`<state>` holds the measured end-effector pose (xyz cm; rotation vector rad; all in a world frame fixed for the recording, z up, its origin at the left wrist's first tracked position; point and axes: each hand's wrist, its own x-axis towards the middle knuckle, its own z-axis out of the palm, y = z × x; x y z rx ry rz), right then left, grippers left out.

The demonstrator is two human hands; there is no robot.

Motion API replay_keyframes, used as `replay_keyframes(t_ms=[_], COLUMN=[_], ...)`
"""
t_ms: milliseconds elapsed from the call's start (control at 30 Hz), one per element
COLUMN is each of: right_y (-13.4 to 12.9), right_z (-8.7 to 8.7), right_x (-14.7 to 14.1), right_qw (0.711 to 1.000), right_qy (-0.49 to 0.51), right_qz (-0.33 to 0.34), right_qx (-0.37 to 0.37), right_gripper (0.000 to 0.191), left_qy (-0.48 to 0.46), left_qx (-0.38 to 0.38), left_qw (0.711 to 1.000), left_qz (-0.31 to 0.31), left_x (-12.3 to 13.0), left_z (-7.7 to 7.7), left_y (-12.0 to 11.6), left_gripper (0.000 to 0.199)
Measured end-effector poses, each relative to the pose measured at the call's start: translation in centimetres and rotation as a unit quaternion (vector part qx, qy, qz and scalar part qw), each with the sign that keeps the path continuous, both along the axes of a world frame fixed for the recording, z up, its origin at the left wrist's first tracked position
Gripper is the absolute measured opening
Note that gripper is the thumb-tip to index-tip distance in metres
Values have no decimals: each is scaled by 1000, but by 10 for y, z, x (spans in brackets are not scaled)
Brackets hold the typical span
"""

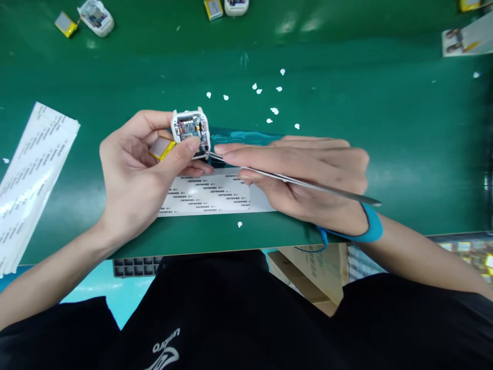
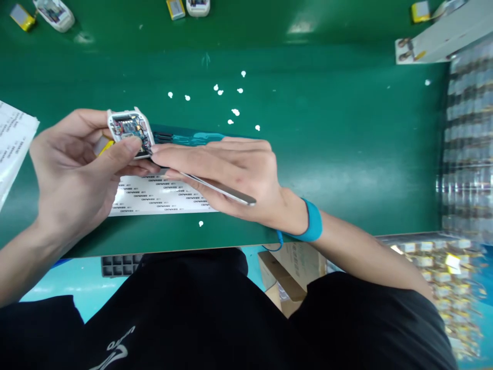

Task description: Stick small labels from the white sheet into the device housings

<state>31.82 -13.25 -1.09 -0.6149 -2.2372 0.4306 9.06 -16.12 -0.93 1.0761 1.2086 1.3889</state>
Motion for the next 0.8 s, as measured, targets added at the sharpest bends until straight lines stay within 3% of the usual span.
replay_keyframes(t_ms=[167,333,433,467,533,567,667,800], right_y=[2,9,13,13,13,13,13,14], right_z=[-8,-10,-13,-14,-15,-16,-17,-19], right_x=[-4,-3,-2,-2,-3,-4,-7,-9], right_qw=[1000,997,992,991,987,985,979,973], right_qy=[14,18,-1,-10,-30,-39,-25,11], right_qz=[7,2,-2,-7,-22,-31,-36,-23], right_qx=[3,81,123,134,154,164,199,228], right_gripper=[19,15,15,15,16,16,15,11], left_qy=[1,39,161,232,358,372,395,435], left_qx=[18,-15,15,32,11,-14,-79,-82], left_qw=[1000,999,987,971,907,892,879,870], left_qz=[14,-31,-5,51,221,255,253,220], left_x=[-3,-15,-56,-76,-120,-141,-184,-198], left_z=[-2,-11,-14,-13,-8,-5,0,-3], left_y=[0,10,56,77,119,136,162,161], left_gripper=[21,25,32,37,54,56,58,61])
